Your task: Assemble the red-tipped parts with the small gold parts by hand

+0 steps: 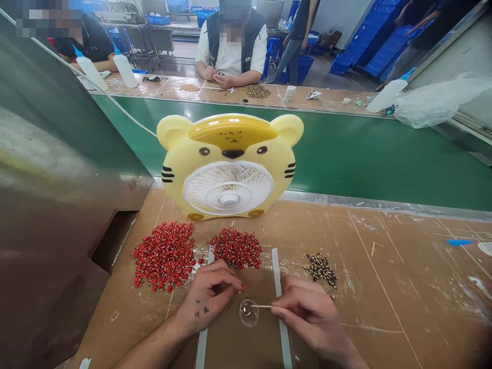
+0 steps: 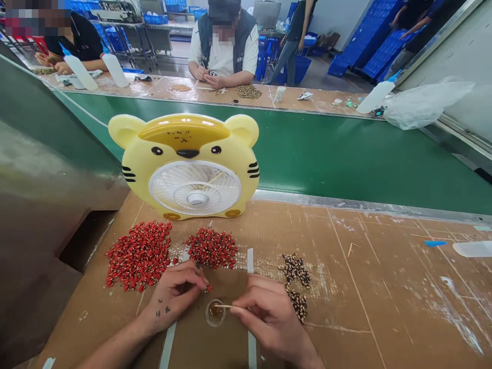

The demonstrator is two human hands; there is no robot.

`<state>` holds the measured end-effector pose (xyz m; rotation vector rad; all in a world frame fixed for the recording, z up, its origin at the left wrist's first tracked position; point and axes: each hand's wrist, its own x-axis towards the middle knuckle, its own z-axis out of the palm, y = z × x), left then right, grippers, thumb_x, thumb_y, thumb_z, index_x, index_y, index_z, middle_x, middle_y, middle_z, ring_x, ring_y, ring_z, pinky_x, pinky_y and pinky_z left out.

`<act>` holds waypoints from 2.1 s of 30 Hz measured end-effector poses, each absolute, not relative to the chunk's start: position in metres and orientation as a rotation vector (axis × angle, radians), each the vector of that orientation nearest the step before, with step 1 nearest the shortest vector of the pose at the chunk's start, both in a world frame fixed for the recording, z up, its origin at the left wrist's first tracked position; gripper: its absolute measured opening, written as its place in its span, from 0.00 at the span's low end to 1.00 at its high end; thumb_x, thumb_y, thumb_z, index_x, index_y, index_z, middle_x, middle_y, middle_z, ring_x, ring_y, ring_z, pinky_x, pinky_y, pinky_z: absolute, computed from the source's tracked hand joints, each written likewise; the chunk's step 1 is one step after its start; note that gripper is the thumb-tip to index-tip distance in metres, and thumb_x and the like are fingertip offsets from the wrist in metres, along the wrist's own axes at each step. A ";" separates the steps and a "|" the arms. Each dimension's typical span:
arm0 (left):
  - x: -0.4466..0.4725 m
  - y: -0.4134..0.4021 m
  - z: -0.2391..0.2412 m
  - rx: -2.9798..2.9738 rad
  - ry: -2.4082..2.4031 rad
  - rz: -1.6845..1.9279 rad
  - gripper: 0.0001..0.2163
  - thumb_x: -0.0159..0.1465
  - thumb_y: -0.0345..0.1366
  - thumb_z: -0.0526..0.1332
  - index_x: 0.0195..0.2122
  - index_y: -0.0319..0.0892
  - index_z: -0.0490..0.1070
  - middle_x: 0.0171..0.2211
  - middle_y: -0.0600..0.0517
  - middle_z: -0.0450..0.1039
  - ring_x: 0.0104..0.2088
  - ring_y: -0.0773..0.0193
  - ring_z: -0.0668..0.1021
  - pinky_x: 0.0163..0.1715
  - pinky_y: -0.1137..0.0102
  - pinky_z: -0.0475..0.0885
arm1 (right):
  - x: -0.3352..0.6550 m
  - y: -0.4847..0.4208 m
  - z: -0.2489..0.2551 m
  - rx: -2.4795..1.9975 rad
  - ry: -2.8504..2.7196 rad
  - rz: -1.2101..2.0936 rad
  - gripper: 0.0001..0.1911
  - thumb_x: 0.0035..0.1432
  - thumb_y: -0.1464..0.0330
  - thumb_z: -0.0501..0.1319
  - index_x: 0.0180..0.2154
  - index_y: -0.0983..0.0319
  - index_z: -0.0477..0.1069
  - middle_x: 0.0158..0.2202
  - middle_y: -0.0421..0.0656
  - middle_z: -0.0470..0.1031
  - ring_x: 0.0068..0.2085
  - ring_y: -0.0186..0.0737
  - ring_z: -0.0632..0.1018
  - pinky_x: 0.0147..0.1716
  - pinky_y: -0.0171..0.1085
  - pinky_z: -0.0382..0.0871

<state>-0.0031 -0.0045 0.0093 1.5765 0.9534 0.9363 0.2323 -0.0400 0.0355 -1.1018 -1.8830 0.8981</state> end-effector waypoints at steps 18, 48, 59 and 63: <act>0.001 -0.005 0.014 1.536 0.913 0.926 0.08 0.61 0.26 0.62 0.27 0.42 0.78 0.28 0.49 0.78 0.31 0.64 0.79 0.32 0.72 0.71 | 0.224 -0.038 0.033 -1.142 -1.772 0.825 0.04 0.60 0.71 0.63 0.32 0.61 0.77 0.20 0.36 0.62 0.23 0.34 0.66 0.23 0.35 0.58; -0.015 0.002 0.021 1.994 0.684 1.285 0.11 0.59 0.20 0.61 0.34 0.43 0.77 0.32 0.51 0.79 0.32 0.66 0.81 0.36 0.73 0.76 | 0.320 -0.027 0.056 -1.907 -1.925 0.382 0.08 0.63 0.71 0.58 0.39 0.59 0.76 0.36 0.44 0.77 0.39 0.45 0.76 0.40 0.41 0.70; -0.013 0.002 0.013 1.912 0.758 1.293 0.11 0.59 0.21 0.60 0.32 0.44 0.78 0.31 0.51 0.78 0.31 0.66 0.81 0.31 0.75 0.75 | 0.300 -0.013 0.035 -1.845 -2.433 0.299 0.14 0.62 0.78 0.57 0.27 0.61 0.75 0.31 0.44 0.74 0.38 0.43 0.73 0.37 0.38 0.69; -0.011 0.001 0.009 1.893 0.748 1.302 0.11 0.60 0.21 0.60 0.33 0.44 0.78 0.31 0.51 0.78 0.32 0.66 0.80 0.32 0.74 0.75 | 0.297 -0.012 0.039 -1.801 -2.438 0.335 0.12 0.60 0.80 0.56 0.29 0.62 0.74 0.32 0.44 0.74 0.38 0.44 0.74 0.39 0.39 0.69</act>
